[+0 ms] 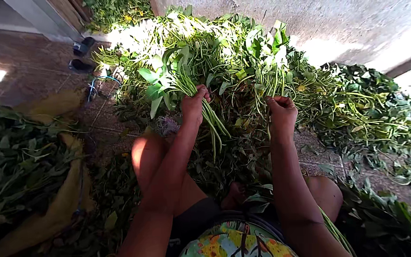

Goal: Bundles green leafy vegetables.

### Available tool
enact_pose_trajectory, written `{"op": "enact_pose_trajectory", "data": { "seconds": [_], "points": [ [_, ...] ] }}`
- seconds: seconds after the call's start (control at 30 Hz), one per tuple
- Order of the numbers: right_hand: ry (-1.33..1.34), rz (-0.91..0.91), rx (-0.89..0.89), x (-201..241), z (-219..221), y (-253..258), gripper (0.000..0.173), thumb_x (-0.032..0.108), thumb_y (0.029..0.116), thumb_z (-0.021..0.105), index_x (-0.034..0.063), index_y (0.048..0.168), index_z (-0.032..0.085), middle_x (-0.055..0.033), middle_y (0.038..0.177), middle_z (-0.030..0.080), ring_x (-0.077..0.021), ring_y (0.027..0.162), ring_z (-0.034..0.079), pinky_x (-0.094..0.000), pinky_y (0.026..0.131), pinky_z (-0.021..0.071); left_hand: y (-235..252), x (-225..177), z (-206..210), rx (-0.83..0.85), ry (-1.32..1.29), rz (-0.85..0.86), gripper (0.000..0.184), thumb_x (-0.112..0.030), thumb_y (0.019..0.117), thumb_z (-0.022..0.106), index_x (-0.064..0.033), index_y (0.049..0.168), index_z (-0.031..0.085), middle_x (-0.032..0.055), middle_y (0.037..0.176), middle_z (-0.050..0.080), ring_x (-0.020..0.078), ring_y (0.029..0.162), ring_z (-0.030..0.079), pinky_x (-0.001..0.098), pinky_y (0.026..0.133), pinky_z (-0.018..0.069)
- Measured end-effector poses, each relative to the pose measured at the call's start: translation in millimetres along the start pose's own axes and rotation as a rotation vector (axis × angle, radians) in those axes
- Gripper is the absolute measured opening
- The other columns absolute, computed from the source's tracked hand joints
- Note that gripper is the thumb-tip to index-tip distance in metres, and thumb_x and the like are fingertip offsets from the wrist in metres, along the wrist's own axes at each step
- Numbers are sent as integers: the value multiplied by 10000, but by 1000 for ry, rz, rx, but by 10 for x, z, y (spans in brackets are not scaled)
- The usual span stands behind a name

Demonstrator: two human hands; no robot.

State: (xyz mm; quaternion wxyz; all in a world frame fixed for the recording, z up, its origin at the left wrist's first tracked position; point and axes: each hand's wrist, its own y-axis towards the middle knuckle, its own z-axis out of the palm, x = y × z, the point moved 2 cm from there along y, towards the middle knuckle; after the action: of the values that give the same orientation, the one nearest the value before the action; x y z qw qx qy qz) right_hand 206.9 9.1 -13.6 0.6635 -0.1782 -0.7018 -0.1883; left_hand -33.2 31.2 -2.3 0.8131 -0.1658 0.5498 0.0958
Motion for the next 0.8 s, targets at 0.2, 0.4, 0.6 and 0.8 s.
{"op": "enact_pose_trajectory", "data": {
  "seconds": [0.2, 0.4, 0.6, 0.8],
  "points": [
    [-360, -173, 98, -34, 271, -492, 272, 131, 930, 745, -7, 1120, 607, -162, 958, 640, -251, 763, 624, -451, 693, 539, -212, 116, 223, 216, 87, -157, 115, -57, 1013, 622, 2, 1101, 664, 55, 870, 686, 128, 733, 678, 269, 717, 602],
    [-478, -407, 256, -17, 522, -817, 150, 38, 901, 752, -34, 1025, 706, -212, 991, 631, -327, 849, 648, -476, 761, 557, -212, 120, 203, 305, 92, -212, 154, -83, 1025, 606, -13, 1158, 638, 56, 928, 704, 121, 781, 677, 256, 728, 577],
    [-186, -258, 447, 120, 530, -503, 355, 320, 1054, 570, 15, 1209, 665, -74, 1033, 695, -88, 876, 647, -275, 805, 538, -208, 91, 153, 322, 116, -149, 131, -71, 996, 647, -20, 1114, 673, 33, 901, 714, 105, 817, 679, 258, 775, 579],
    [74, 48, 417, 232, 898, -196, 152, 130, 994, 662, 12, 1088, 684, -40, 847, 666, -59, 598, 586, -214, 552, 517, -268, 169, 167, 292, 72, -250, 124, -100, 1011, 630, -30, 1111, 651, 66, 902, 688, 145, 801, 677, 298, 766, 592]
  ]
}}
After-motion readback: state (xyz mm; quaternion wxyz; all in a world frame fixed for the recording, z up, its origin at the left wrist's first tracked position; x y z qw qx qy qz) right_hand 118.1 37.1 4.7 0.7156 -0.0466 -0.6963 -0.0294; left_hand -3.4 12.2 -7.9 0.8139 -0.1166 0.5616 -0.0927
